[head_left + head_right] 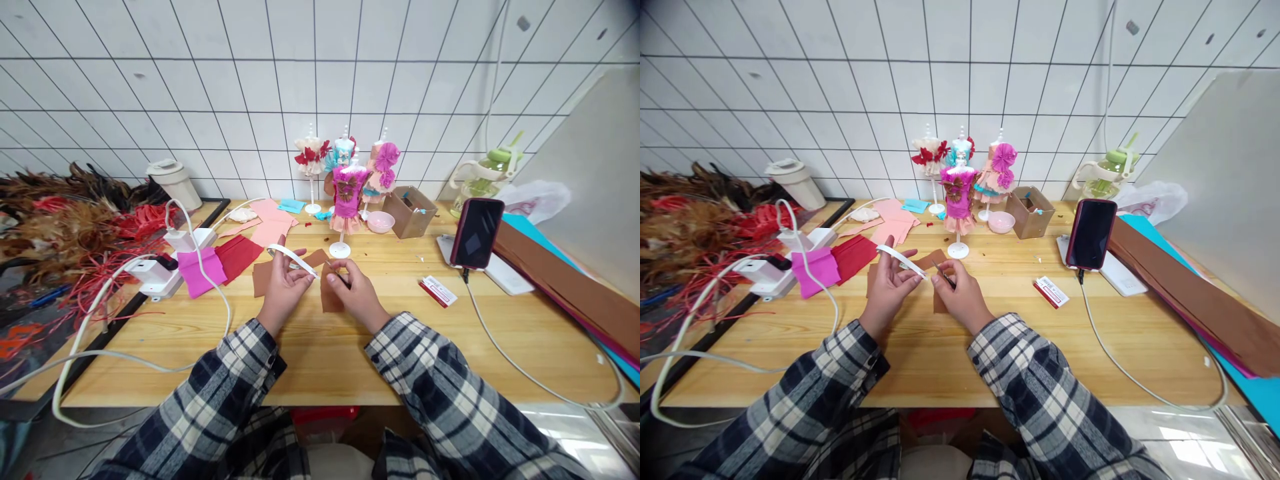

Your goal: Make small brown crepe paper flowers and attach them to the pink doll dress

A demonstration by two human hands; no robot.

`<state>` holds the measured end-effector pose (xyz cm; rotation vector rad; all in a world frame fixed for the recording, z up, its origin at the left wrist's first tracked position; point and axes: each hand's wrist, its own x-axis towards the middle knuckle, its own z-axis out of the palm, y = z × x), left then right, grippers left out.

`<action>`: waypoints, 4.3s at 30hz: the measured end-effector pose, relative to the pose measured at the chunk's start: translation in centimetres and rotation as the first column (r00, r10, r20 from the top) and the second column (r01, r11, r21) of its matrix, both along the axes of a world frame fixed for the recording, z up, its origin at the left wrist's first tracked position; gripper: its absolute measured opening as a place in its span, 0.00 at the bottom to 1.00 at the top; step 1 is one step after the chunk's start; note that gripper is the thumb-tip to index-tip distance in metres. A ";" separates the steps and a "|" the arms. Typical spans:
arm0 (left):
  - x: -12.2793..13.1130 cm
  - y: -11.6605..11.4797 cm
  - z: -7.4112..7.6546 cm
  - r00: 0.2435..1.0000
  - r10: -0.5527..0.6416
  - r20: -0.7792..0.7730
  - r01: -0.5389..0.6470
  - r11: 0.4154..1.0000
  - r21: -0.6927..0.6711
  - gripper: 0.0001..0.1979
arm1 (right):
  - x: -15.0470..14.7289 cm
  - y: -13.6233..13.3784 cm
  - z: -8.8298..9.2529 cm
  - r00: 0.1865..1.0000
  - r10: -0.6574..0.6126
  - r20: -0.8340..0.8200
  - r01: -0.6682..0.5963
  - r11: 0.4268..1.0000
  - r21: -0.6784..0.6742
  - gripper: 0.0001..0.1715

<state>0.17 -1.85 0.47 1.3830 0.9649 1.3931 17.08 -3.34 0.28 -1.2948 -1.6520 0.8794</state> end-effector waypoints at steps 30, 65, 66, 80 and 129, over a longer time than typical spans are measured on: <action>0.5 -1.0 -0.1 0.986 -0.026 -0.163 0.032 0.999 0.031 0.47 | -0.6 -0.5 0.0 0.953 0.132 0.273 -0.135 0.991 -0.007 0.20; 0.9 -1.3 0.5 0.997 -0.065 -0.031 0.065 0.998 0.023 0.48 | -1.3 -0.2 -0.8 0.992 0.113 -0.058 -0.118 0.987 -0.108 0.19; 0.8 -1.3 0.5 0.997 -0.066 -0.033 0.067 0.997 0.025 0.48 | -1.3 -0.2 -0.8 0.992 0.115 -0.056 -0.121 0.987 -0.105 0.19; 0.7 -1.1 0.1 0.998 0.035 -0.048 -0.035 0.999 0.016 0.42 | -1.1 -0.1 -0.9 0.993 0.060 0.098 -0.057 0.998 -0.040 0.21; 0.9 -1.2 0.4 0.998 -0.042 -0.055 0.045 0.998 0.037 0.49 | -0.6 -0.7 0.2 0.947 0.116 0.300 -0.120 0.993 -0.006 0.21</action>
